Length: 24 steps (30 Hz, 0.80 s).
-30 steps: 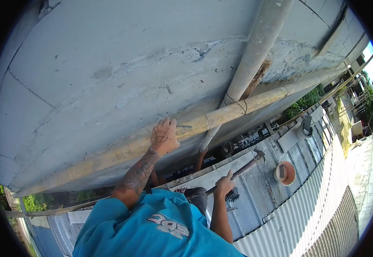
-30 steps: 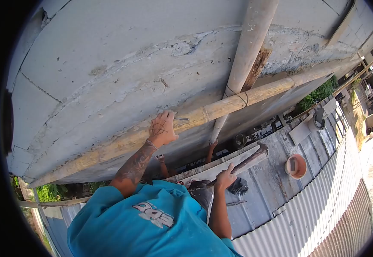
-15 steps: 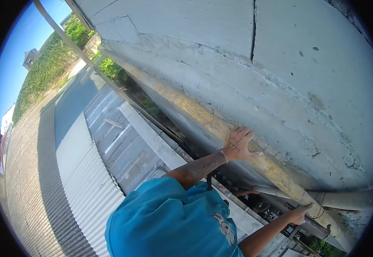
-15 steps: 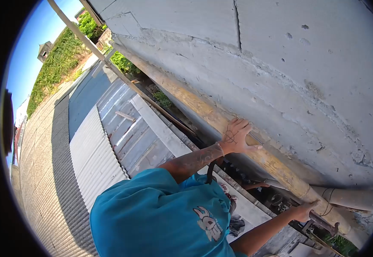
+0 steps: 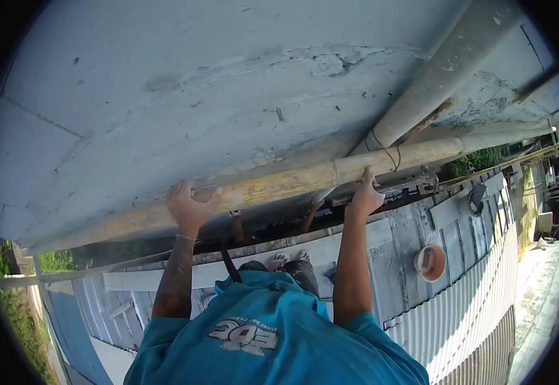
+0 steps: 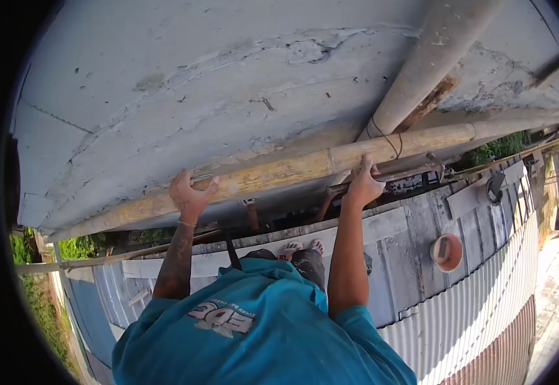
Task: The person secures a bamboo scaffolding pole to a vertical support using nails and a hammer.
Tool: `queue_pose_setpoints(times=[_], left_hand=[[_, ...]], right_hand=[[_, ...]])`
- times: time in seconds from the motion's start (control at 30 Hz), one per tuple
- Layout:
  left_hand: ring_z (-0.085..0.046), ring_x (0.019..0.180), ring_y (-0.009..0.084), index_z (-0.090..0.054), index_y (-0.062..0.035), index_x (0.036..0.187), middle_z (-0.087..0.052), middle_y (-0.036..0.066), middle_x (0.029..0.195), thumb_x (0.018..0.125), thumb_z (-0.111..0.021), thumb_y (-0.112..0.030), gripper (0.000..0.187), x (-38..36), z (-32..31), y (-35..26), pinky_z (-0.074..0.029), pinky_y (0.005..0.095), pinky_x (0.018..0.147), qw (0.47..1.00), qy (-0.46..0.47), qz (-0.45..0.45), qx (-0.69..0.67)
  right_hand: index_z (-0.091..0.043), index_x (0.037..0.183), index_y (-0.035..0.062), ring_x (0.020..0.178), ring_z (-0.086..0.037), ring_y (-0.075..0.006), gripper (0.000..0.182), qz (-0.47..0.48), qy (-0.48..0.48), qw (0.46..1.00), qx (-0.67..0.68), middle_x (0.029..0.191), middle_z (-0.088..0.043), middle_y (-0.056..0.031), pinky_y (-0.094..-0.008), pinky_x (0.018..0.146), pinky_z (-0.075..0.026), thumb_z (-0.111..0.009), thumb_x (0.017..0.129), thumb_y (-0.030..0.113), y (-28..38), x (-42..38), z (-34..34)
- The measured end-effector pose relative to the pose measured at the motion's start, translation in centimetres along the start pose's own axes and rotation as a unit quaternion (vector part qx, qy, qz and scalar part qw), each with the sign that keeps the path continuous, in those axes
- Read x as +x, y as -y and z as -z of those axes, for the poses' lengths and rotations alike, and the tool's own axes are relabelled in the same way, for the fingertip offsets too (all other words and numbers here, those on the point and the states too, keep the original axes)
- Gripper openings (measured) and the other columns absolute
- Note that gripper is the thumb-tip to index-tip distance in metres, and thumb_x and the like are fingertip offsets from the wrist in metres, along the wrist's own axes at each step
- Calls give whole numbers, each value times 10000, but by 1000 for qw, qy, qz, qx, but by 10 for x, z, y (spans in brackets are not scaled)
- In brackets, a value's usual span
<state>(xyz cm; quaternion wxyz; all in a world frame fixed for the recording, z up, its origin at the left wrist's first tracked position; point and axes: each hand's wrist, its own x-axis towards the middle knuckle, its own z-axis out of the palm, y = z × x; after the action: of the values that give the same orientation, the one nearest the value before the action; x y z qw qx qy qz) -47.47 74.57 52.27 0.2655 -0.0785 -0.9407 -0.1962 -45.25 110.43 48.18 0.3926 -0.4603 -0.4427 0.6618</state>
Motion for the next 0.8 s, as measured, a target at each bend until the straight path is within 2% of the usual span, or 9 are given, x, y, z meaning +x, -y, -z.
queue_pose_setpoints(times=[0.13,0.23,0.27,0.43,0.5,0.6,0.67,0.77,0.8], left_hand=[[-568,710,309,-575,-63,741,-563,84,714,690,-794,-405,409,8,-7,-10,-432,416,662,1000,-12,-20,13],[-588,699,328,-576,-65,743,-592,99,712,743,-757,-416,395,-4,-25,-15,-438,438,644,998,38,57,0],[-591,683,330,-575,-66,743,-598,103,704,753,-749,-424,398,-3,-26,-18,-438,442,632,996,57,66,12],[-604,617,321,-572,-72,712,-606,104,653,764,-734,-438,403,0,-25,-30,-433,432,579,993,69,78,53],[-606,612,315,-568,-70,695,-600,105,637,762,-733,-446,416,1,-22,-30,-431,423,574,991,87,96,43],[-582,595,312,-559,-71,688,-575,96,618,756,-737,-445,419,2,-32,-33,-413,420,560,996,47,81,4],[-573,629,316,-568,-64,739,-565,106,652,754,-743,-429,405,-7,-27,-18,-416,416,582,998,32,60,10],[-556,722,317,-575,-47,862,-556,116,753,744,-765,-364,388,-7,-16,-15,-425,407,645,999,-25,-32,-11],[-554,729,311,-574,-47,870,-556,111,765,740,-770,-348,383,-10,-9,-17,-425,405,648,999,-37,-25,-28]], right_hand=[[-538,953,-52,624,-622,-161,440,-21,28,991,-127,774,-578,-75,-285,518,-563,-725,863,336,-41,6,102],[-544,799,-14,564,-608,-153,471,-43,-1,959,-280,648,-600,-79,-292,511,-521,-774,807,396,-88,-10,214],[-555,766,-1,553,-605,-150,460,-64,-1,912,-404,626,-606,-80,-302,521,-517,-774,802,402,-98,-17,252],[-589,698,10,548,-651,-230,439,-167,-100,866,-460,576,-627,-114,-365,550,-500,-761,801,401,-143,-100,378],[-606,822,-31,472,-627,-240,450,-187,-138,820,-523,580,-611,-113,-347,455,-505,-777,789,384,-197,-123,433],[-634,1056,8,638,-685,-283,506,-302,-142,782,-527,733,-671,-160,-388,566,-540,-755,795,423,-229,-144,477],[-648,838,-35,597,-672,-300,489,-275,-88,788,-544,661,-659,-159,-406,583,-532,-753,789,441,-203,-165,477],[-638,810,-93,585,-676,-296,538,-213,10,755,-620,672,-665,-161,-406,560,-539,-725,819,438,-197,-156,490],[-628,835,-102,576,-674,-288,537,-129,84,677,-719,679,-665,-161,-394,541,-542,-717,830,427,-203,-150,503]])
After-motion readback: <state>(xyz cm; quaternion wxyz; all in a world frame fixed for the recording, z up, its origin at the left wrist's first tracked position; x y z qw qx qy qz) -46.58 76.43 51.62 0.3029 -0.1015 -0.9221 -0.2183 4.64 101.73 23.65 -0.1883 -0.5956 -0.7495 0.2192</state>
